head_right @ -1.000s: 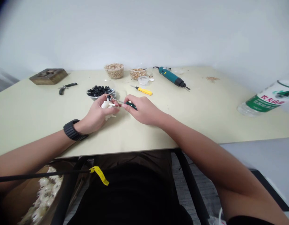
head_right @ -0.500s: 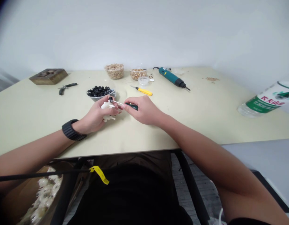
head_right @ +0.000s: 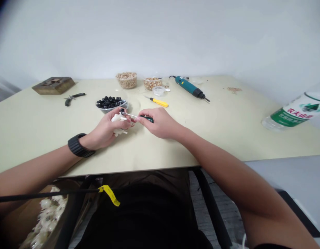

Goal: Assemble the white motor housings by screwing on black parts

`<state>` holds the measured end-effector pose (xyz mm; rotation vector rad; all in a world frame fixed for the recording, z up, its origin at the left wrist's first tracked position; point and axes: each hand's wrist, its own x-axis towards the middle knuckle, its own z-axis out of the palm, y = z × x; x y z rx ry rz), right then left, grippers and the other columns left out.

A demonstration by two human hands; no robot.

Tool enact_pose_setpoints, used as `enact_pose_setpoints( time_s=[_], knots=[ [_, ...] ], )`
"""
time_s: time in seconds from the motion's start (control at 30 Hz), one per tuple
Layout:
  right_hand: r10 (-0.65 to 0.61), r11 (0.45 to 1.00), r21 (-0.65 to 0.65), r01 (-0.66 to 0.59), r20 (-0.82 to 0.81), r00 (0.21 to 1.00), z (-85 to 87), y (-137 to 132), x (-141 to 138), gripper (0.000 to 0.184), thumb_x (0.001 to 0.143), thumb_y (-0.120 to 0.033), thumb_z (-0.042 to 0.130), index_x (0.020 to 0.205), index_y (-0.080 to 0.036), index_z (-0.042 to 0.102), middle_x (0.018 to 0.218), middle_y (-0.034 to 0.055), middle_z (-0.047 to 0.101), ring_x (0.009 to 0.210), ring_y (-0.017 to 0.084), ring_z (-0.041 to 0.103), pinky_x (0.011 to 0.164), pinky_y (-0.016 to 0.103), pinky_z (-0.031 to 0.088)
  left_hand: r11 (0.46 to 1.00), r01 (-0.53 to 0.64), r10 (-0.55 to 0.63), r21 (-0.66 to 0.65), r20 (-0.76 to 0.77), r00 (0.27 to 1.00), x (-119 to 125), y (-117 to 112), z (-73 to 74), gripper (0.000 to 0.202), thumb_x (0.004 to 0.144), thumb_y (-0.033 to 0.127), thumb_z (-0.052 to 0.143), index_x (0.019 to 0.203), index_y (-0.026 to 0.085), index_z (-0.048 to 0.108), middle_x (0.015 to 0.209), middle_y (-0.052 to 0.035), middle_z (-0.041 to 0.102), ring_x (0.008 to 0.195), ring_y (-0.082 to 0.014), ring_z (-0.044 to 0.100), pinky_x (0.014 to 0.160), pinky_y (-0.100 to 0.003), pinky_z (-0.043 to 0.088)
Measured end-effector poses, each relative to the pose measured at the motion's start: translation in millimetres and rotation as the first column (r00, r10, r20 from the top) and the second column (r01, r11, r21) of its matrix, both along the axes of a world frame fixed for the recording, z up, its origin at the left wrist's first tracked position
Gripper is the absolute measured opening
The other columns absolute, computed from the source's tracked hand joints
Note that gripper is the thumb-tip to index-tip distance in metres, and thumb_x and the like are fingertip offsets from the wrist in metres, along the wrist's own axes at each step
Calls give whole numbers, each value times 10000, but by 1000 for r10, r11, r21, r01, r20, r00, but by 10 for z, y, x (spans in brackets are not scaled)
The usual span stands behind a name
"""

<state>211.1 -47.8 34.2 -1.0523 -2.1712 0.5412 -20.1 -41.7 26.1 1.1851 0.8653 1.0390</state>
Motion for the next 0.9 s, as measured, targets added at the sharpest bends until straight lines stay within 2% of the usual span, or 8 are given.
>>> enact_pose_setpoints(
  time_s=[0.2,0.6,0.9],
  knots=[
    [-2,1000,-11,2,3,1000,14,8,4,331,1087,-434,623,1045,-177,826,951,61,818,840,203,664,796,337,449,1000,12,-12,-9,-3,1000,-2,-20,11,455,586,142,909,909,197,594,922,-27,755,851,-173,695,760,-317,531],
    [-23,1000,-7,23,-9,1000,25,-3,-11,318,1076,-423,621,1016,-179,817,948,66,819,855,214,680,797,333,454,1000,25,-25,6,-30,999,-9,-19,7,423,603,138,906,891,195,602,930,-22,747,864,-171,689,754,-310,519],
    [-63,992,110,53,89,994,-34,-25,-43,337,1074,-403,592,1005,-163,818,817,61,776,654,163,546,701,339,371,999,31,-30,14,-59,998,11,-24,-44,507,598,146,930,932,208,554,894,-2,741,829,-152,674,742,-301,514]
  ],
)
